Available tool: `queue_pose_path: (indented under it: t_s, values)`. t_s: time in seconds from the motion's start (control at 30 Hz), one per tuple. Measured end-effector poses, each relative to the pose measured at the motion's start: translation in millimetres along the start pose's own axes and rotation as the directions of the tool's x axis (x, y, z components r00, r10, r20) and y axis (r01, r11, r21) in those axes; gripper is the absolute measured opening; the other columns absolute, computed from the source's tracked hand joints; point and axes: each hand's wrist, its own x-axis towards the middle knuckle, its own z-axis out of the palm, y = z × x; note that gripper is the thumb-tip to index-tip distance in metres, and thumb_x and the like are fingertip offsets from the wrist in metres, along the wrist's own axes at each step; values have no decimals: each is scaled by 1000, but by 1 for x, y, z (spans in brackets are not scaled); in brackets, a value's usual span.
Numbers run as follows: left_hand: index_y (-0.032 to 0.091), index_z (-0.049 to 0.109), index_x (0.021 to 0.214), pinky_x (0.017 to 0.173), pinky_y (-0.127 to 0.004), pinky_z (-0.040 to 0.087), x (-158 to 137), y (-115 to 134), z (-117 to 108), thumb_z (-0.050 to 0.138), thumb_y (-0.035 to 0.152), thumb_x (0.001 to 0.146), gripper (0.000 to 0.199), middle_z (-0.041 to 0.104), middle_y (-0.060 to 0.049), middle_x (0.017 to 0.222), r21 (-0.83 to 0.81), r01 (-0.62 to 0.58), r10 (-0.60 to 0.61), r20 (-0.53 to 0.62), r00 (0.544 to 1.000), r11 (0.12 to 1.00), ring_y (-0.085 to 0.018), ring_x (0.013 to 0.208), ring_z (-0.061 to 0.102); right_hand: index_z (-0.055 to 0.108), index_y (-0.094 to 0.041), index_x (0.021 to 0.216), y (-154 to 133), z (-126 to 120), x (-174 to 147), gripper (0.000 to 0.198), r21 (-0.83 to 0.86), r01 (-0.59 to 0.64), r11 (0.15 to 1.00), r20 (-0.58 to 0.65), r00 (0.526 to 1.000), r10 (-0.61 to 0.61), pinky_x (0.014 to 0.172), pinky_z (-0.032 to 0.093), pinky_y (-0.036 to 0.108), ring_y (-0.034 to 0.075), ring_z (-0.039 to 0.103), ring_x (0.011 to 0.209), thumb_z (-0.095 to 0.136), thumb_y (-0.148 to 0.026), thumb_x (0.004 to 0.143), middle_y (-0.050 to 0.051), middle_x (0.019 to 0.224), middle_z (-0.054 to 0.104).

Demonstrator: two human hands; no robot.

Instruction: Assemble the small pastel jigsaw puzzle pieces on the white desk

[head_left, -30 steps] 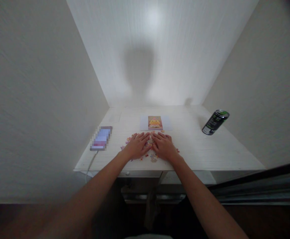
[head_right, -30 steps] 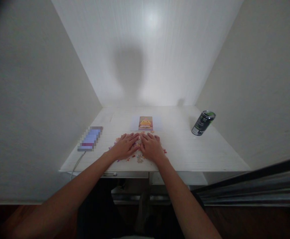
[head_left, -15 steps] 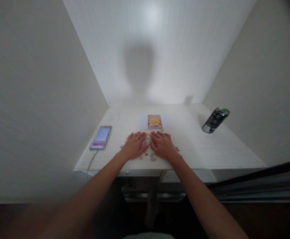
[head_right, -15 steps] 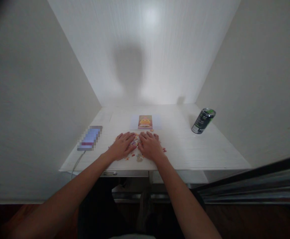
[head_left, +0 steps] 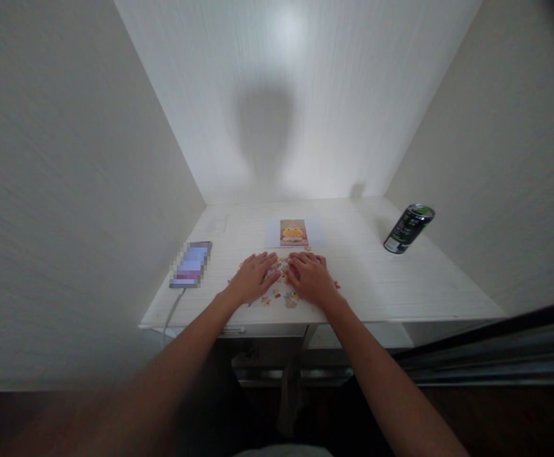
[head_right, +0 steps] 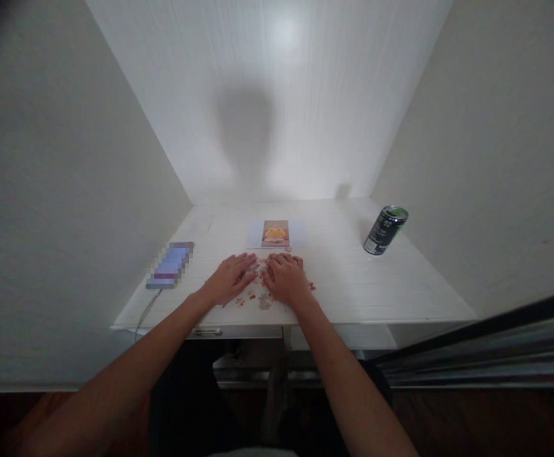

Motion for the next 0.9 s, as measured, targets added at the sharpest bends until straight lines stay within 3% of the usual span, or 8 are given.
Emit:
queue_pose_path:
  t_s: [0.13, 0.2, 0.27, 0.4, 0.6, 0.73, 0.9]
  values:
    - [15, 49, 138, 117, -47, 23, -11, -17, -4, 28, 52, 101, 56, 42, -11, 148, -8, 151, -151, -86, 985, 989, -25, 139, 34, 63, -16, 116, 5, 5, -1, 40, -28, -156, 987, -67, 986, 153, 107, 25, 51, 30, 44, 129, 34, -37, 98, 15, 140, 53]
    - [15, 46, 142, 116, -52, 21, -19, -24, -5, 27, 56, 100, 61, 36, -13, 152, 51, 261, -258, -56, 965, 964, -30, 142, 29, 61, -15, 122, 6, 8, -1, 43, -37, -182, 983, -55, 982, 179, 108, 24, 53, 33, 40, 133, 35, -39, 97, 16, 145, 48]
    - [17, 39, 147, 115, -57, 18, -27, -26, -5, 28, 61, 98, 67, 27, -14, 156, 115, 295, -301, 32, 953, 948, -35, 144, 22, 60, -17, 126, 7, 9, -1, 43, -33, -153, 988, -17, 988, 153, 109, 25, 52, 32, 39, 135, 38, -40, 96, 14, 145, 49]
    - [18, 24, 154, 116, -58, 14, -33, -12, -6, 28, 67, 95, 77, 12, -13, 160, 168, 196, -221, 151, 963, 966, -36, 146, 8, 61, -20, 125, 8, 8, 0, 39, 1, -45, 999, 43, 998, 45, 111, 28, 43, 24, 45, 133, 40, -35, 96, 7, 136, 59]
    - [21, 11, 156, 115, -63, 11, -25, 10, -6, 29, 63, 97, 74, 4, -7, 161, 165, 109, -130, 124, 984, 980, -34, 147, 0, 58, -18, 130, -1, -2, -7, 41, 4, 58, 998, 42, 997, -59, 113, 26, 48, 26, 37, 139, 40, -30, 95, 8, 143, 53]
    - [23, 15, 155, 117, -58, 15, -30, 13, -8, 26, 54, 101, 63, 9, -6, 161, 138, -42, 21, 151, 988, 990, -28, 148, 4, 55, -23, 135, -12, -7, -21, 43, 48, 241, 969, 102, 964, -245, 114, 25, 50, 26, 40, 137, 45, -32, 94, 8, 142, 53]
    - [26, 28, 152, 114, -61, 18, -38, 10, -13, 31, 57, 99, 61, 10, -9, 160, 179, -3, -24, 151, 988, 984, -35, 146, 10, 58, -24, 131, -13, -9, -31, 39, 53, 248, 967, 121, 960, -253, 112, 27, 53, 27, 43, 134, 45, -33, 96, 8, 142, 54]
